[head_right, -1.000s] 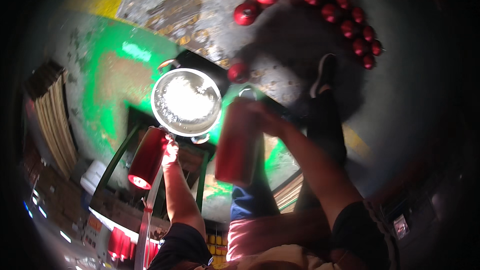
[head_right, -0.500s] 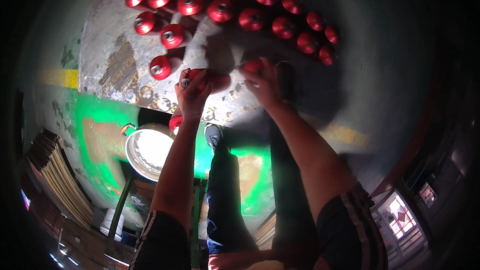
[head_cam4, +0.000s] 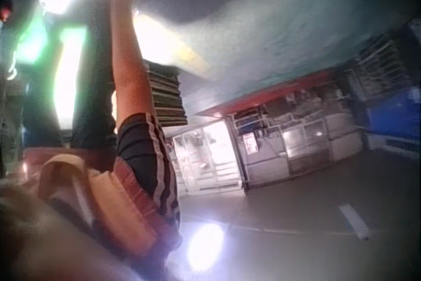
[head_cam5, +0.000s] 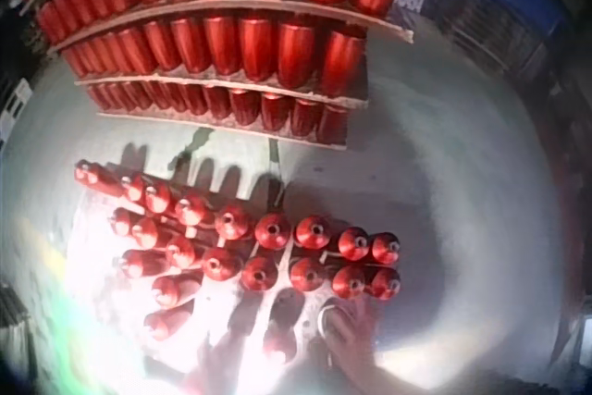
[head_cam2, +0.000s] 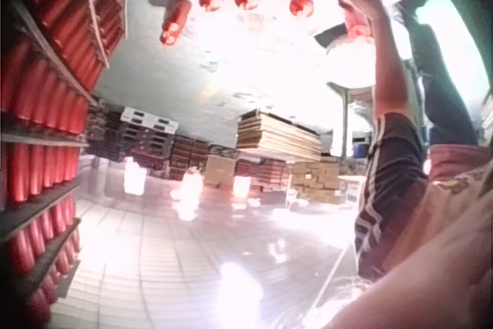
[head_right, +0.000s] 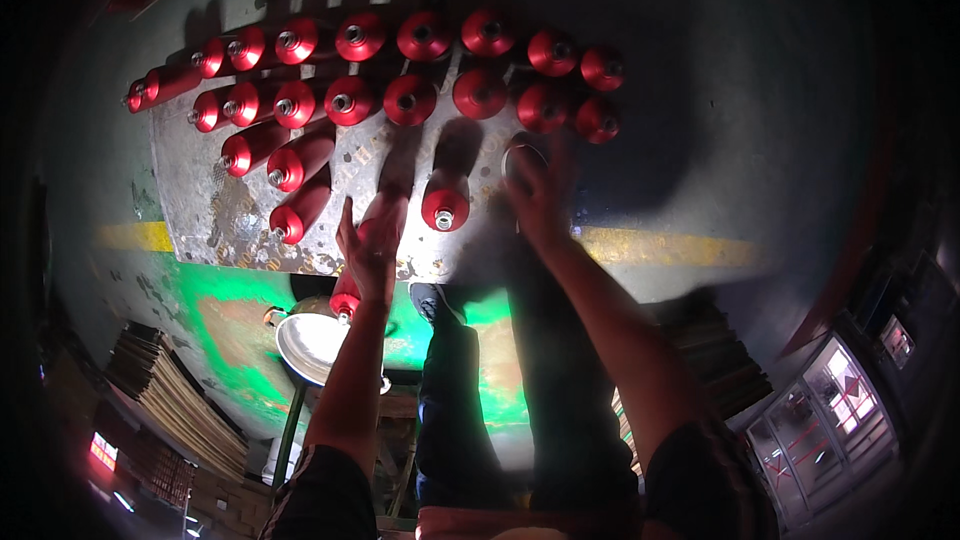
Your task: The person repeatedly picks up red spray cans from a metal tray and places them on the floor in rows. The person handles the cans one at a time, moving them from the tray to the floor area.
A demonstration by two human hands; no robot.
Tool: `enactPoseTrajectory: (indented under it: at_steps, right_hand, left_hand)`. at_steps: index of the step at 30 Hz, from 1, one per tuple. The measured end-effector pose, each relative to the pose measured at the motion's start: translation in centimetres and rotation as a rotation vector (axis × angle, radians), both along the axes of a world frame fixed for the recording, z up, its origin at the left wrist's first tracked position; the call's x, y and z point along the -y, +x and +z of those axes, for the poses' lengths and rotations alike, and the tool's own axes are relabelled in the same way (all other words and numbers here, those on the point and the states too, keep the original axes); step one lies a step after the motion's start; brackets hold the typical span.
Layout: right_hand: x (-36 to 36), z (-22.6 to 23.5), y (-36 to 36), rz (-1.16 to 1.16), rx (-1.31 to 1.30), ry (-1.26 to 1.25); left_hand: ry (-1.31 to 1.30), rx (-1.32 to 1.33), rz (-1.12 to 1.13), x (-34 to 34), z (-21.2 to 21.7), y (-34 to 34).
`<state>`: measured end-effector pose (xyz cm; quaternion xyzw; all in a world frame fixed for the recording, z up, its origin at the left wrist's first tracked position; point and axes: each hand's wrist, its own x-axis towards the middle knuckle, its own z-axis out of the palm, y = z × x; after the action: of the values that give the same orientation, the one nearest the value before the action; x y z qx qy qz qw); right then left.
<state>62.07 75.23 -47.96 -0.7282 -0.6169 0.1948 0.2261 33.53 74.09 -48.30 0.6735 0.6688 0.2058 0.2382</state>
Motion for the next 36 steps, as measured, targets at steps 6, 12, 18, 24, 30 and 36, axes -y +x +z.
enactPoseTrajectory:
  at_steps: [6, 12, 18, 24, 30, 36]
  right_hand:
    - [-5.8, -4.4, 4.2, 0.108, 0.137, -0.022]
    - [-6.4, -6.8, 3.3, -0.044, 0.039, -0.031]
    - [-5.7, -0.9, 4.5, 0.116, 0.081, 0.007]
    - [0.4, 11.7, 4.4, 0.17, -0.22, -0.037]
    - [8.2, 14.3, -7.3, 0.254, -1.073, -0.711]
    - [19.4, 10.0, -27.2, -0.008, -1.692, -1.598]
  left_hand:
    - [0.117, 0.04, -0.232, -12.1, -3.7, 7.4]
    - [0.138, 0.061, -0.175, -15.0, -7.3, 9.4]
    - [0.129, 0.029, -0.182, -12.1, 0.9, 6.2]
    - [-0.067, 0.725, 0.127, -1.6, 10.6, -9.1]
    - [-0.432, 1.594, 0.647, 17.9, 12.1, -24.4]
    - [-0.455, 2.404, 0.605, 32.8, 7.9, -31.0]
